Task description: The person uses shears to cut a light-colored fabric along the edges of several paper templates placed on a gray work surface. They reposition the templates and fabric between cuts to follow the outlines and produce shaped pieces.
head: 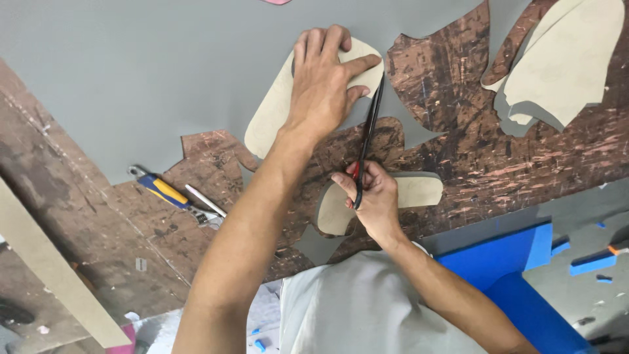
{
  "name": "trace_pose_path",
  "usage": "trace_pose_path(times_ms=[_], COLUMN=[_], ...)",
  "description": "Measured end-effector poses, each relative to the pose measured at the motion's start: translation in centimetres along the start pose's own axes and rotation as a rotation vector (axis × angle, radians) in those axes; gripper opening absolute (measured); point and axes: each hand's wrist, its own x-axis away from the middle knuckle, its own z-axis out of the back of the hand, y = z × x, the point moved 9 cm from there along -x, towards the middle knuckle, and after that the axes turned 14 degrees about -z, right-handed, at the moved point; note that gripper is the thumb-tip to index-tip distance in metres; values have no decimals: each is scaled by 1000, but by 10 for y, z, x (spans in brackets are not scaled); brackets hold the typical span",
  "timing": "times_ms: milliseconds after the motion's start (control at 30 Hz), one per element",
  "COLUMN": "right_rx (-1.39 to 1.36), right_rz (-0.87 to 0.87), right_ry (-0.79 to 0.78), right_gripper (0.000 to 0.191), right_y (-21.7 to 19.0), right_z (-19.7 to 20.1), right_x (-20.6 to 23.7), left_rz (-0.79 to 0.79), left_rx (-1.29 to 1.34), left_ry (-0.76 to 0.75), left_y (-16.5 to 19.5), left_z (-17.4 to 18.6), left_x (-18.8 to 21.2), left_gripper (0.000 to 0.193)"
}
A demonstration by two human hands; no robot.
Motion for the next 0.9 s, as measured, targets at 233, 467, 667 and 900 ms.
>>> trace_pose_path(times_ms=[233,467,667,900], right_rx=[30,134,236,317], right_rz=[-9,-50,-20,-30], right_ry=[-95,-113,-144,-161], right_gripper=[29,31,31,29], right_y=[-5,-13,-28,-39], right_z=[13,30,44,66], right_x=[-7,-7,-18,-24], left_rz=[-2,-3,7,38], left_rx=[-6,-31,-33,13], left_ry=[6,28,46,47], left_y=[3,3,2,0], left_z=[1,-1,-3,-4], left_x=[1,-1,0,-2], left_gripper=[47,50,52,52])
